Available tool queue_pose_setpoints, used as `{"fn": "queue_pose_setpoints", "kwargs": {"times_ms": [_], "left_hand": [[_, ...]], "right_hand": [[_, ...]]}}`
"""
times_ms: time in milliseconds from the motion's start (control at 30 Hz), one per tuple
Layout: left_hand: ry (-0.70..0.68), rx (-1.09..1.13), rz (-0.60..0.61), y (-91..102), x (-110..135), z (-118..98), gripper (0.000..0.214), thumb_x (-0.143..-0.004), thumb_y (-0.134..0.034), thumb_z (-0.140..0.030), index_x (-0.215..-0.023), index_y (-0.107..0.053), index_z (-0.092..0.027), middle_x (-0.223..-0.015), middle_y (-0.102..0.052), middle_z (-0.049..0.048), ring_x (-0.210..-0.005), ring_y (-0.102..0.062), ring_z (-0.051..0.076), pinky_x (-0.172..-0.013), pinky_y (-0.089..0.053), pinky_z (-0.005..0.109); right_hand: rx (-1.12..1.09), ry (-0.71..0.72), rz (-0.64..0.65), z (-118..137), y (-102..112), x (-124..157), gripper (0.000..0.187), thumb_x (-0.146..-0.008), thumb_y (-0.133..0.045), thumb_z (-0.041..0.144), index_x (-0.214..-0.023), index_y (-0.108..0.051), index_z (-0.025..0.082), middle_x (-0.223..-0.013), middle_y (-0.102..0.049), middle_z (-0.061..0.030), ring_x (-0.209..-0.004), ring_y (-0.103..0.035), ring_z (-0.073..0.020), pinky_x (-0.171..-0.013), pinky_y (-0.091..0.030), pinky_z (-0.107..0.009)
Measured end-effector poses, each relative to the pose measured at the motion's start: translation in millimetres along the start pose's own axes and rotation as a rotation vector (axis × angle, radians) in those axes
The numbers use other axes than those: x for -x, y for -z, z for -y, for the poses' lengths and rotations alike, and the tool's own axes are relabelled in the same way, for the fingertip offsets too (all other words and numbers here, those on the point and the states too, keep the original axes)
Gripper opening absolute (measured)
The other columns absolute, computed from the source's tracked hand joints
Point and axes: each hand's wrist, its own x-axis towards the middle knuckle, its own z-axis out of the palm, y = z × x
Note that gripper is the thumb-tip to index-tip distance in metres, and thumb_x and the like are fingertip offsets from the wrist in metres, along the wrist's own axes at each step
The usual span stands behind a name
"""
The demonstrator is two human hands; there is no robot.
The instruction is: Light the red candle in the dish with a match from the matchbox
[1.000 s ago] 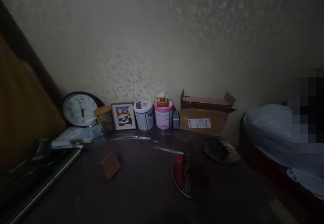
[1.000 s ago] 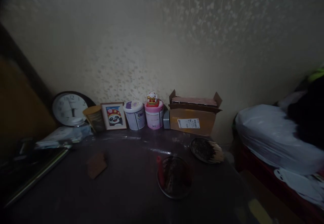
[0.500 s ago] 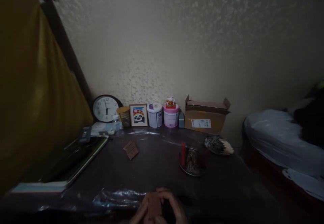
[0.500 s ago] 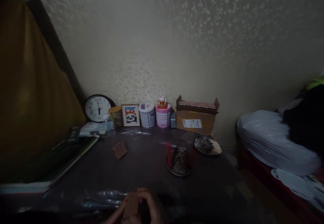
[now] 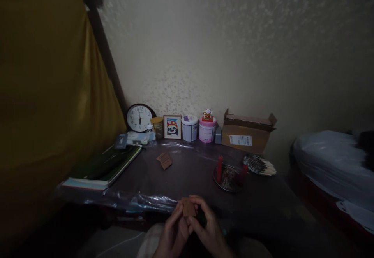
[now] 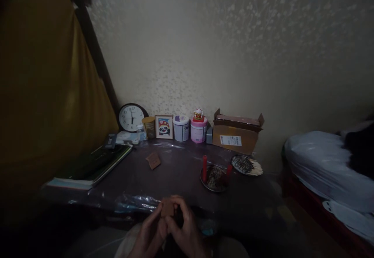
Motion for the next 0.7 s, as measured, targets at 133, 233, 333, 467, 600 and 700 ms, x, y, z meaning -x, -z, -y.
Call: {"fn": "queue_pose_setpoints", "kwargs": {"times_ms": [133,233,333,467,600,700], "left_hand": [[-0.045,-0.025,0.098,-0.1,-1,2,0.019,-0.083,-0.058,-0.024,-0.094,-0.071,-0.016,-0.096,-0.071,0.0091,-0.098,-0.064,0.023,-0.087,-0.049,0.033],[-0.073,-0.020,0.102,-6.3,1,3,0.017,-0.083,-0.058,-0.023,-0.090,-0.071,-0.014,-0.092,-0.071,0.0091,-0.091,-0.065,0.022,-0.084,-0.049,0.032],[-0.081,-0.028,0.067,-11.8,2,3,0.015,-0.079,-0.064,-0.023,-0.087,-0.072,-0.013,-0.088,-0.072,0.0094,-0.084,-0.066,0.021,-0.081,-0.051,0.033],[-0.080,-0.040,0.049,-12.0,1,3,0.015,-0.080,-0.063,-0.022,-0.087,-0.072,-0.013,-0.087,-0.072,0.0098,-0.082,-0.067,0.021,-0.078,-0.051,0.032],[-0.053,-0.022,0.050,-10.0,0,3,0.014,-0.082,-0.061,-0.021,-0.087,-0.072,-0.014,-0.089,-0.073,0.0088,-0.085,-0.067,0.020,-0.079,-0.051,0.030],[-0.050,-0.015,0.042,-10.4,0,4,0.014,-0.082,-0.062,-0.022,-0.088,-0.071,-0.014,-0.087,-0.073,0.0089,-0.084,-0.067,0.020,-0.077,-0.052,0.030]], "right_hand": [[-0.016,0.030,-0.003,-4,-2,-1,0.025,-0.080,-0.061,0.021,-0.104,-0.062,0.023,-0.109,-0.068,-0.0034,-0.107,-0.061,-0.0198,-0.093,-0.047,-0.030],[-0.024,0.043,-0.009,-8,-1,0,0.024,-0.080,-0.060,0.023,-0.104,-0.062,0.023,-0.109,-0.067,-0.0039,-0.108,-0.060,-0.0205,-0.094,-0.047,-0.031],[-0.042,0.045,-0.010,-9,0,0,0.024,-0.081,-0.060,0.024,-0.105,-0.062,0.022,-0.110,-0.067,-0.0045,-0.109,-0.059,-0.0208,-0.094,-0.047,-0.031],[-0.049,0.050,-0.007,-9,0,1,0.024,-0.082,-0.059,0.024,-0.105,-0.061,0.022,-0.109,-0.067,-0.0048,-0.107,-0.060,-0.0203,-0.094,-0.047,-0.031],[0.017,0.068,-0.028,-11,-2,1,0.021,-0.082,-0.058,0.023,-0.104,-0.061,0.023,-0.110,-0.066,-0.0045,-0.109,-0.059,-0.0197,-0.095,-0.045,-0.030],[0.076,0.092,-0.053,-13,-2,1,0.024,-0.082,-0.060,0.026,-0.106,-0.061,0.023,-0.113,-0.065,-0.0048,-0.109,-0.059,-0.0200,-0.094,-0.046,-0.029]]}}
